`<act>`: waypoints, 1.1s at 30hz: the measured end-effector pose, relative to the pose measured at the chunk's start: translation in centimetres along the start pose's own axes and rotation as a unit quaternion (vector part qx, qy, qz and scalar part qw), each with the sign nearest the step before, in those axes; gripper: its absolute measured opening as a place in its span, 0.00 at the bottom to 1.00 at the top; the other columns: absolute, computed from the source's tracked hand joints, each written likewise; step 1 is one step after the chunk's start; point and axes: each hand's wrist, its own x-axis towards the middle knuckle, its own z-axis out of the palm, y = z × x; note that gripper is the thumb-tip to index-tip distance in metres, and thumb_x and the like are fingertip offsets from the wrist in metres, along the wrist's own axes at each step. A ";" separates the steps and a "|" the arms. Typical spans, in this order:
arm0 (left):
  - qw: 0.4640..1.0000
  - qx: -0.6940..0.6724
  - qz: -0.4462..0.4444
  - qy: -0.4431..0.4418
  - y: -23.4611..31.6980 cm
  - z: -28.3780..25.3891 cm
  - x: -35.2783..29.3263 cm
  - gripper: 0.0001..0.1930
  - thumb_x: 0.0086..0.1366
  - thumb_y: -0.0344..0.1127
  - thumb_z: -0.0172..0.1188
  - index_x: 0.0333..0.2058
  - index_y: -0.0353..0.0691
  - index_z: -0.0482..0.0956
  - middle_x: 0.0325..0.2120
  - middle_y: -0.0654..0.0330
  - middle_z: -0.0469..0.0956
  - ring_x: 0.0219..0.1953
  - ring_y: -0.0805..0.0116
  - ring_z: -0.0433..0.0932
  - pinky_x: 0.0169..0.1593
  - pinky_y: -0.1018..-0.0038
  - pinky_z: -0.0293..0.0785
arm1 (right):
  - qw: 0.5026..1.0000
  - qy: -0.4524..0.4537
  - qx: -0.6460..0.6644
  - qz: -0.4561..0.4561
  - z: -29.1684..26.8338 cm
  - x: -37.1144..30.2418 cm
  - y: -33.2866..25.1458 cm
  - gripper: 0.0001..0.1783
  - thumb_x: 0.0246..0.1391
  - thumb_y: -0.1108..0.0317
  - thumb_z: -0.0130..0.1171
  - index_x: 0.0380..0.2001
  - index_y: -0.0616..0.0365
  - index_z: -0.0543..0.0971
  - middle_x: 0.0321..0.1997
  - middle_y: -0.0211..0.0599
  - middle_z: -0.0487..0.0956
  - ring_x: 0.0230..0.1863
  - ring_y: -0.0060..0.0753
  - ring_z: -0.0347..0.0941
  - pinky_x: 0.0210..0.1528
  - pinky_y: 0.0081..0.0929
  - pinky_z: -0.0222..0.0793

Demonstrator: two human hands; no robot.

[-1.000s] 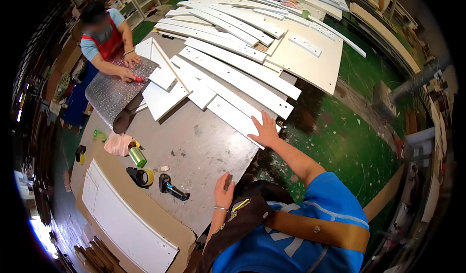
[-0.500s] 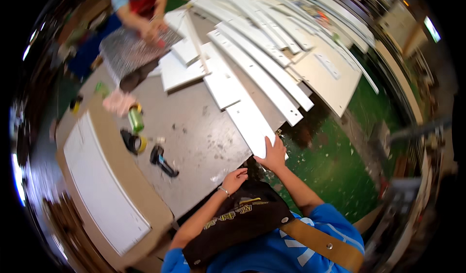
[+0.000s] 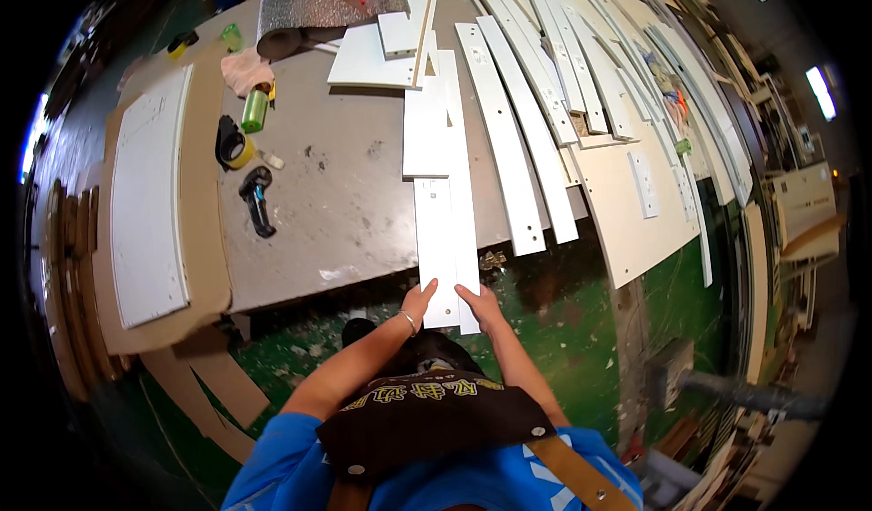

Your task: The person assembles white furniture panels on a workbench. They pick up and align several white boards, then use a power drill to fasten them together. The person also handles a roll of bubble wrap and a roll of tape during the process.

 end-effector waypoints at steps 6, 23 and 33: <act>0.974 -0.161 -0.087 -0.133 -5.7 7.0 -3.8 0.28 0.68 0.51 0.41 0.58 0.37 0.60 0.52 0.56 0.68 0.54 0.60 0.68 0.56 0.63 0.65 | 0.986 0.039 -0.157 -0.046 -7.8 -7.7 -0.6 0.20 0.42 0.66 0.66 0.37 0.69 0.76 0.35 0.39 0.79 0.34 0.26 0.75 0.38 0.24 0.71; 0.975 0.083 0.046 0.200 3.2 11.3 -0.4 0.40 0.54 0.70 0.48 0.35 0.29 0.78 0.26 0.57 0.77 0.28 0.68 0.75 0.34 0.70 0.70 | 0.988 0.029 -0.040 -0.149 -11.1 -14.3 -2.9 0.11 0.49 0.72 0.59 0.35 0.66 0.72 0.29 0.38 0.78 0.29 0.25 0.74 0.33 0.22 0.70; 0.919 0.173 0.208 0.287 4.5 -1.9 -14.6 0.19 0.60 0.46 0.58 0.35 0.32 0.79 0.25 0.63 0.78 0.27 0.77 0.74 0.31 0.77 0.71 | 0.967 0.067 -0.069 -0.234 -3.4 -11.8 -5.8 0.12 0.46 0.73 0.58 0.34 0.65 0.71 0.26 0.37 0.77 0.25 0.27 0.73 0.29 0.25 0.69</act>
